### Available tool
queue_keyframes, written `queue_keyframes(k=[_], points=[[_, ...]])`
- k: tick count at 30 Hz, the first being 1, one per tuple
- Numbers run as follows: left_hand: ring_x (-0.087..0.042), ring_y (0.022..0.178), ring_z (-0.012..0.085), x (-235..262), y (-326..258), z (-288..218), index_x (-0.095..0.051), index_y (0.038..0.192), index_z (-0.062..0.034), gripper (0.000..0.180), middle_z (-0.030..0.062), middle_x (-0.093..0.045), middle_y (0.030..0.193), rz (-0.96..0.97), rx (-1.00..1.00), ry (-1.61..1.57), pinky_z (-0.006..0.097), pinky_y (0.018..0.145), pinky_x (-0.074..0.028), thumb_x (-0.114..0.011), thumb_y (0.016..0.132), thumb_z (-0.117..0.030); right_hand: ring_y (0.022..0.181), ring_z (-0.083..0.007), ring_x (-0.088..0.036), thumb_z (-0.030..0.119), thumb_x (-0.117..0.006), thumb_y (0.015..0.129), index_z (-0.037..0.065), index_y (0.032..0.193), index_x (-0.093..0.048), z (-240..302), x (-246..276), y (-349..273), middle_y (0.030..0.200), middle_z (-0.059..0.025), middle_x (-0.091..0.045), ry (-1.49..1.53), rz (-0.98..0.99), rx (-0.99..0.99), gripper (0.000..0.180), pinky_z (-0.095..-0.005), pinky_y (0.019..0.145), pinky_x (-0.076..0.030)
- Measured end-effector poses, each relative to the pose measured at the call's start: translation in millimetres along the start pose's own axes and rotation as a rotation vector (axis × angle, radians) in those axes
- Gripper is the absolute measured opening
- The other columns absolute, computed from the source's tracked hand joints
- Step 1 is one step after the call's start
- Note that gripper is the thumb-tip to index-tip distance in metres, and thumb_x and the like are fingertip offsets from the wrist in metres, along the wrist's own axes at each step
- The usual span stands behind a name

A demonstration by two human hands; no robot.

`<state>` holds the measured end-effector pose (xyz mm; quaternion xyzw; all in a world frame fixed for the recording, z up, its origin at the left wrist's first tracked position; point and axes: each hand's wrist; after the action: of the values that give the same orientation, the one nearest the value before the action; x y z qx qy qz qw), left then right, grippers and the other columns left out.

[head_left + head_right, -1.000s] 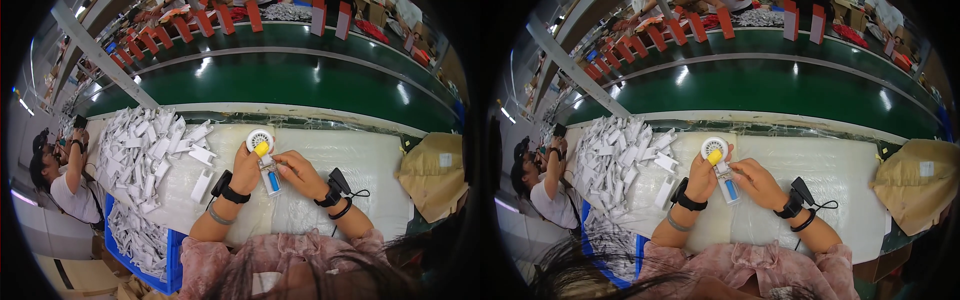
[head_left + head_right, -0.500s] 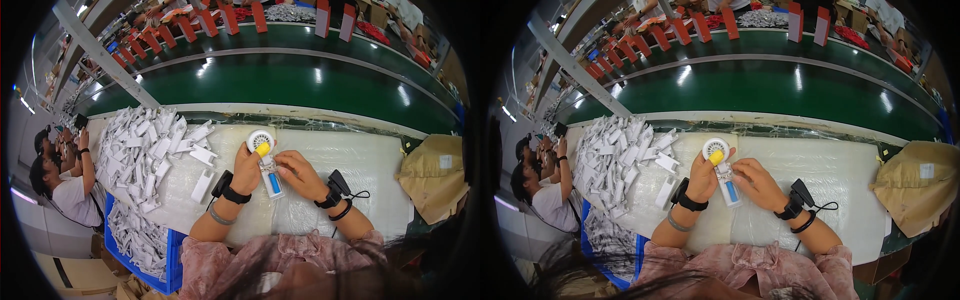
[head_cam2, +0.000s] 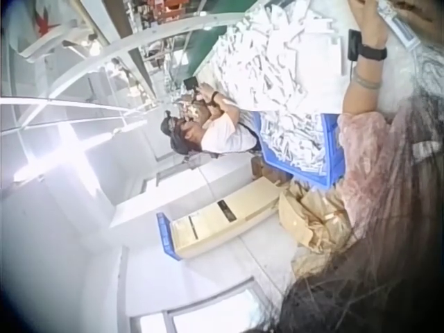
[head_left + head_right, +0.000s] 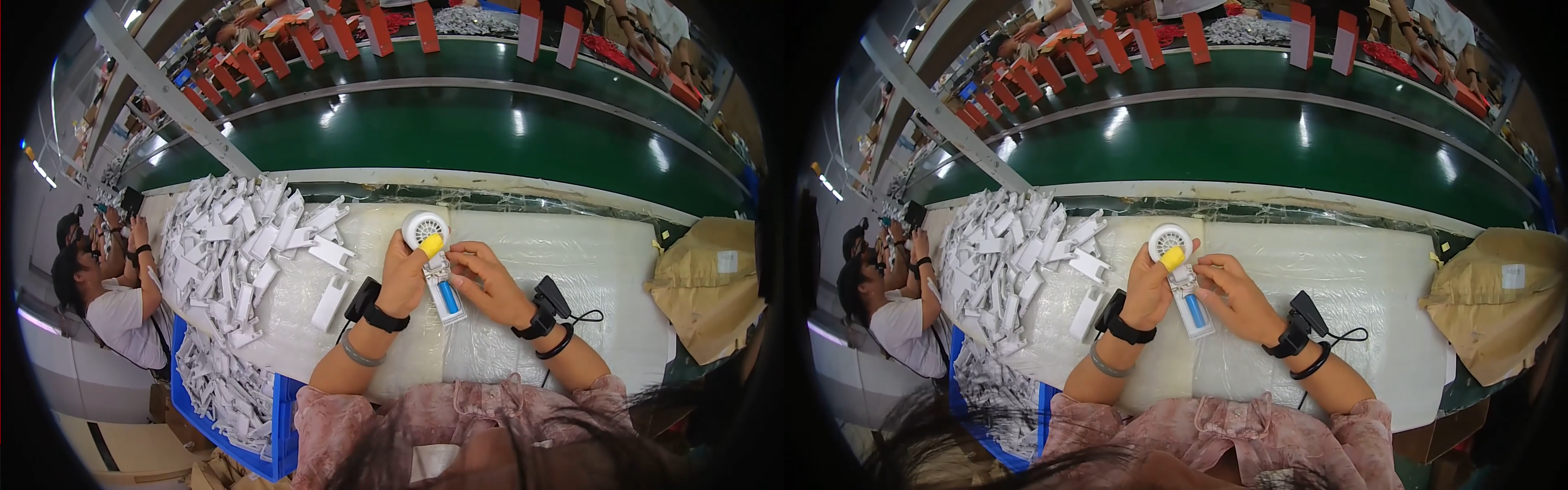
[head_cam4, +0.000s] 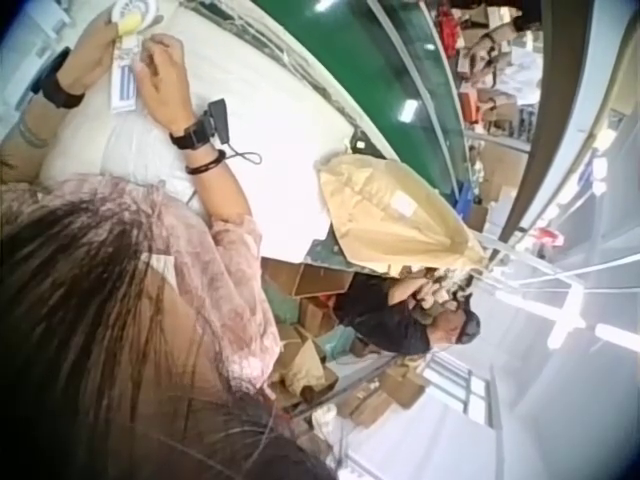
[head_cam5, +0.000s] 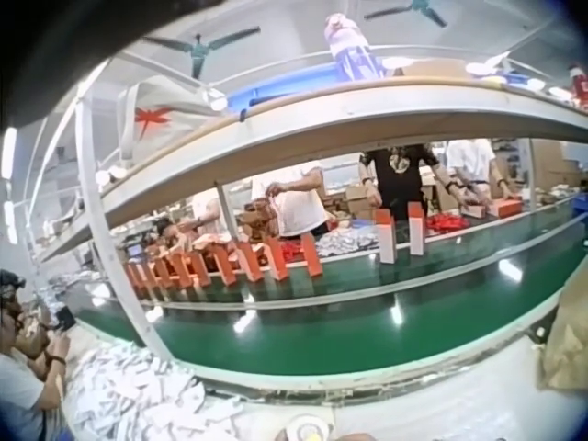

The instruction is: The person assembles a handheld fan by inserting a battery, applying a piece of tape to secure it, and fitting the plastic casing over the handle. Once assembled, the fan is placed on the conveyor belt and the process is repeated.

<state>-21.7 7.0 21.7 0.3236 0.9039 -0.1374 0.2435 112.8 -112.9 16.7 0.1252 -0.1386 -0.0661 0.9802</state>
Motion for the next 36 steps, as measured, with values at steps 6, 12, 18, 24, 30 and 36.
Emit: queue_keyframes(k=[6,12,18,24,30,36], points=[[-0.057,0.114,0.0280,2.2,-0.3,4.7,-0.039,0.120,0.0008,0.031,0.0229,-0.056,0.122,-0.001,-0.016,0.058,0.036,0.087,-0.054,-0.052,0.093,-0.005,0.102,-0.0180,-0.053,0.009,-0.056,0.092,-0.003,0.126,-0.050,3.6,-3.1,-1.0,0.128,-0.0122,-0.044,-0.003,0.012,0.011,0.037,-0.0302,0.091,-0.044],[-0.060,0.109,0.0258,0.0,-2.4,5.2,-0.040,0.119,0.0000,0.030,0.0229,-0.057,0.122,-0.012,-0.048,0.065,0.035,0.087,-0.054,-0.052,0.092,-0.004,0.109,-0.0207,-0.051,0.007,-0.057,0.090,-0.002,0.127,-0.050,7.3,-9.4,-3.5,0.131,-0.0128,-0.043,-0.070,-0.047,0.046,0.039,-0.0308,0.090,-0.045],[-0.060,0.109,0.0247,-3.7,-3.9,4.8,-0.040,0.120,-0.0002,0.031,0.0218,-0.057,0.122,-0.021,-0.073,0.056,0.034,0.088,-0.052,-0.053,0.092,-0.002,0.117,-0.0224,-0.047,0.007,-0.060,0.088,0.000,0.127,-0.051,7.9,-10.2,-4.5,0.133,-0.0130,-0.042,-0.035,-0.068,0.017,0.042,-0.0307,0.089,-0.045],[-0.060,0.107,0.0231,0.3,-2.9,10.2,-0.040,0.120,-0.0002,0.033,0.0202,-0.058,0.120,-0.036,-0.133,0.095,0.033,0.089,-0.051,-0.054,0.090,-0.001,0.122,-0.0249,-0.045,0.009,-0.063,0.084,-0.001,0.126,-0.050,13.1,-12.8,-5.6,0.133,-0.0122,-0.042,-0.007,-0.071,-0.013,0.045,-0.0325,0.094,-0.042],[-0.060,0.104,0.0239,-3.1,-3.8,8.1,-0.039,0.120,-0.0002,0.033,0.0208,-0.057,0.120,-0.081,-0.121,0.092,0.036,0.090,-0.052,-0.052,0.090,0.000,0.123,-0.0333,-0.044,0.015,-0.065,0.084,-0.006,0.130,-0.045,8.9,-23.1,-9.0,0.138,-0.0204,-0.039,-0.317,-0.079,0.180,0.055,-0.0380,0.097,-0.042],[-0.059,0.110,0.0269,-1.4,-4.1,6.0,-0.038,0.120,0.0002,0.031,0.0216,-0.056,0.119,-0.030,-0.088,0.078,0.039,0.092,-0.052,-0.049,0.092,-0.001,0.123,-0.0394,-0.042,0.021,-0.066,0.083,-0.011,0.129,-0.042,22.7,-27.3,-9.1,0.139,-0.0270,-0.036,-0.576,-0.059,0.192,0.061,-0.0424,0.103,-0.036]])
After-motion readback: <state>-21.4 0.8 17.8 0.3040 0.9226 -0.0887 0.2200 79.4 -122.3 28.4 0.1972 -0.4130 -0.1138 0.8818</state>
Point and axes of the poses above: each hand's wrist, its own y-axis towards the middle knuckle, its own x-axis out of the back of the hand, z = x × y
